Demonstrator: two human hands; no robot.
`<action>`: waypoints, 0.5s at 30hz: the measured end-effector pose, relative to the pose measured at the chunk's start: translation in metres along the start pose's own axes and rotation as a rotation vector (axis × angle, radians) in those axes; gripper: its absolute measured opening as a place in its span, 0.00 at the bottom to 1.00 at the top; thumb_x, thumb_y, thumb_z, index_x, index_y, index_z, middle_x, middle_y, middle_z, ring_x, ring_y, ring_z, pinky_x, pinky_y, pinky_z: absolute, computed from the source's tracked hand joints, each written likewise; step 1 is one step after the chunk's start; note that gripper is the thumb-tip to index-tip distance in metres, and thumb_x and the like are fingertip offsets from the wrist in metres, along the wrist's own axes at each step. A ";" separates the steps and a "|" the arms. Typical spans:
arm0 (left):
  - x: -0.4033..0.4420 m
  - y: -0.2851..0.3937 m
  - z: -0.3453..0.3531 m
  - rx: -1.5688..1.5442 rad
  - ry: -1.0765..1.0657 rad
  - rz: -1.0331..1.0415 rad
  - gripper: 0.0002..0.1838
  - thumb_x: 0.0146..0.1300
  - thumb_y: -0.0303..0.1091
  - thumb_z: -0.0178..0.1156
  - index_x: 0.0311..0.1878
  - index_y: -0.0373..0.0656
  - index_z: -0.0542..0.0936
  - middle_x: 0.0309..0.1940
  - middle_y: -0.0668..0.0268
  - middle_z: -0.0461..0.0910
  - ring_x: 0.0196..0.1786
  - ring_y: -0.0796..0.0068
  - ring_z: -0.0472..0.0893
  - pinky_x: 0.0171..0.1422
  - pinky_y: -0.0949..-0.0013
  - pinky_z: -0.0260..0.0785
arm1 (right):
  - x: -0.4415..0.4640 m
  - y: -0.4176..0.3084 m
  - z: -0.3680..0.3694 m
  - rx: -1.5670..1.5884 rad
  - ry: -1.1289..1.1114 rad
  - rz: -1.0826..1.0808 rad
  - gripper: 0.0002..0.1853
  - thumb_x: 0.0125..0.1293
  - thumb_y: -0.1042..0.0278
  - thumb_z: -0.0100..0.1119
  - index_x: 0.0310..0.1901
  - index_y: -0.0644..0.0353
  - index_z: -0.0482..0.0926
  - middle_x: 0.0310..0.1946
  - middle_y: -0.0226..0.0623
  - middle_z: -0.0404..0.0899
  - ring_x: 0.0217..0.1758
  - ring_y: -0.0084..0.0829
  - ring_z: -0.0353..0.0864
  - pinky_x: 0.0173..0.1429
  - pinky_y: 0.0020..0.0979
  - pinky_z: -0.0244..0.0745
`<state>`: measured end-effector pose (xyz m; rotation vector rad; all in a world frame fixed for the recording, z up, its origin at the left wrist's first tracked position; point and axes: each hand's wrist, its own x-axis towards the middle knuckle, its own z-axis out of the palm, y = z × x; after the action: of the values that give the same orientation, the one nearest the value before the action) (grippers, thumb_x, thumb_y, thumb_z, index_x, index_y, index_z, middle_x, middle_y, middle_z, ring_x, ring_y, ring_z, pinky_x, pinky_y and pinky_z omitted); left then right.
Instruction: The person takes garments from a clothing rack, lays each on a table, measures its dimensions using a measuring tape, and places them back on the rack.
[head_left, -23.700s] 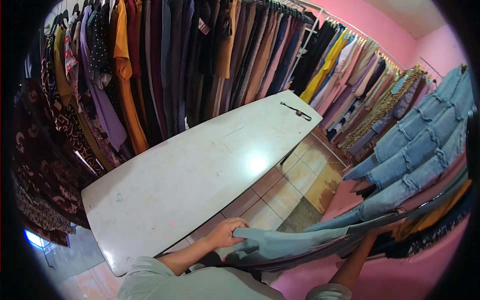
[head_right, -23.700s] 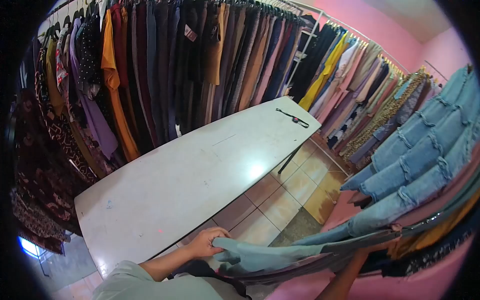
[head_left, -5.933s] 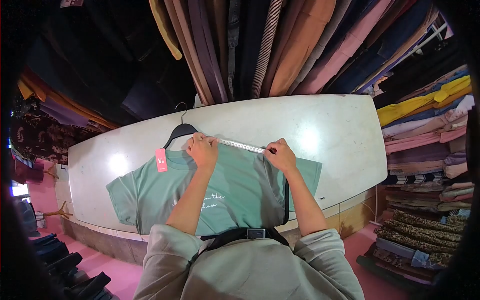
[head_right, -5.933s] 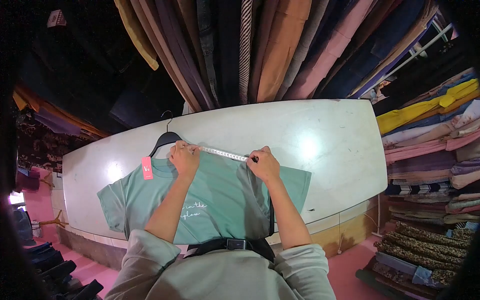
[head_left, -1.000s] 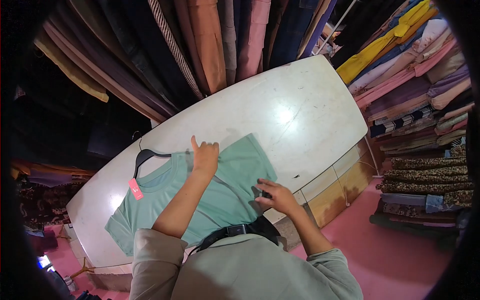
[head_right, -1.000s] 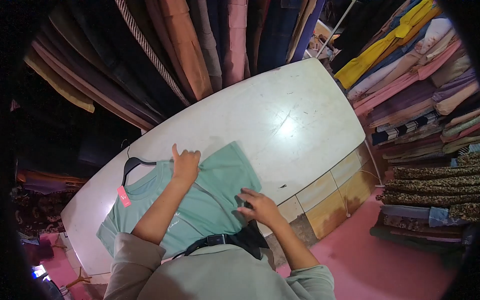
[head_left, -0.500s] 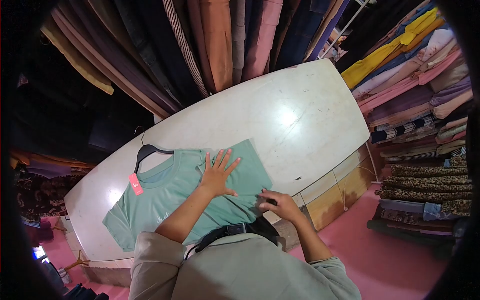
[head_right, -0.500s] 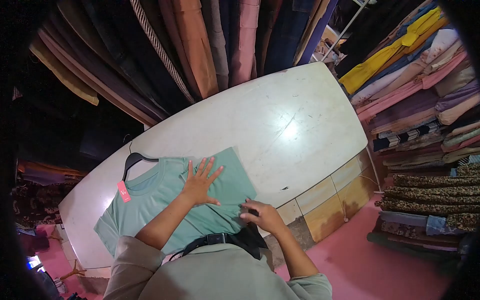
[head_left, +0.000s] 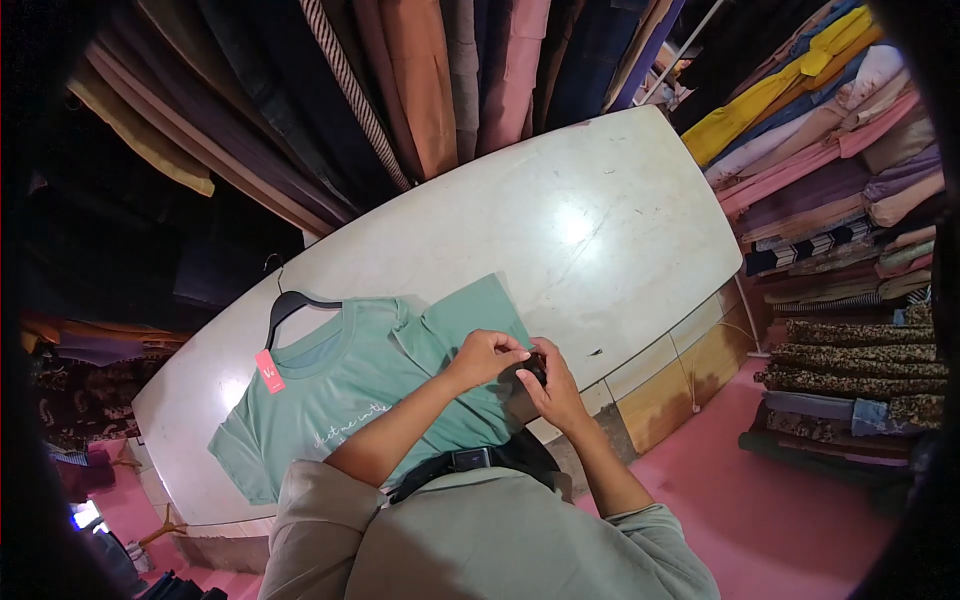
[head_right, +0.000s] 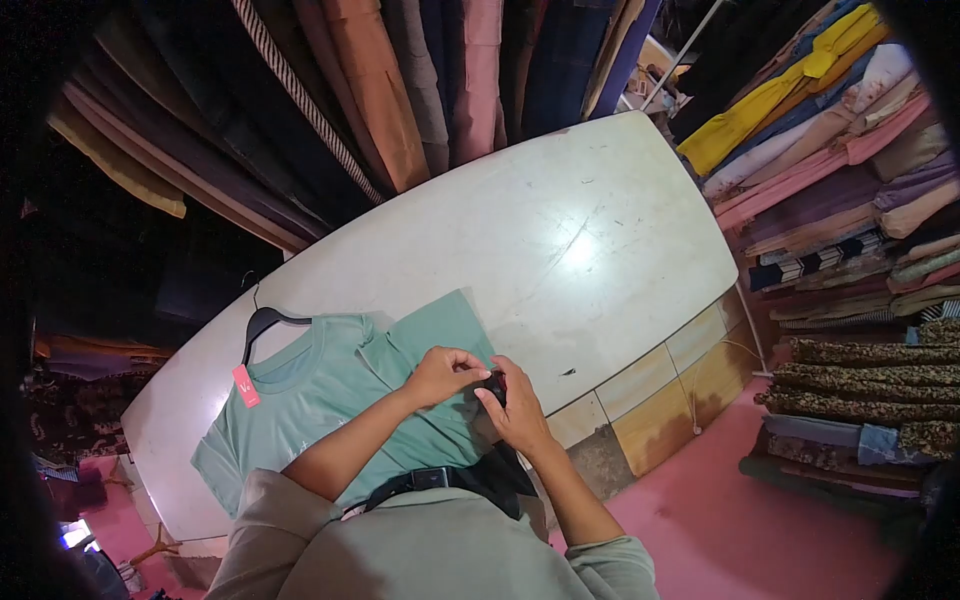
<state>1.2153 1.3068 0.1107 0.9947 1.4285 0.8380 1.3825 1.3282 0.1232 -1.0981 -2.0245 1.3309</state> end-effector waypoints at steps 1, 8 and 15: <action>0.004 -0.003 -0.001 0.001 -0.002 -0.004 0.09 0.55 0.35 0.60 0.34 0.40 0.82 0.25 0.62 0.81 0.25 0.74 0.77 0.34 0.73 0.69 | 0.001 0.001 -0.002 0.003 0.001 0.004 0.23 0.61 0.63 0.54 0.55 0.61 0.63 0.44 0.49 0.68 0.45 0.44 0.69 0.51 0.36 0.65; 0.047 -0.004 -0.030 0.610 0.653 0.083 0.05 0.49 0.37 0.63 0.28 0.48 0.82 0.29 0.68 0.79 0.35 0.67 0.76 0.40 0.63 0.67 | -0.012 0.001 -0.005 -0.194 0.033 0.007 0.16 0.57 0.61 0.57 0.47 0.54 0.75 0.37 0.44 0.71 0.41 0.42 0.70 0.45 0.35 0.67; 0.070 -0.008 -0.033 0.616 0.756 0.049 0.05 0.49 0.39 0.63 0.27 0.50 0.82 0.31 0.72 0.78 0.38 0.69 0.75 0.42 0.65 0.65 | -0.016 0.006 -0.003 -0.169 0.029 0.048 0.18 0.56 0.62 0.58 0.49 0.53 0.75 0.36 0.43 0.70 0.41 0.41 0.70 0.45 0.35 0.67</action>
<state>1.1816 1.3695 0.0796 1.2286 2.4145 0.8693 1.3961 1.3174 0.1191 -1.2394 -2.1333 1.1766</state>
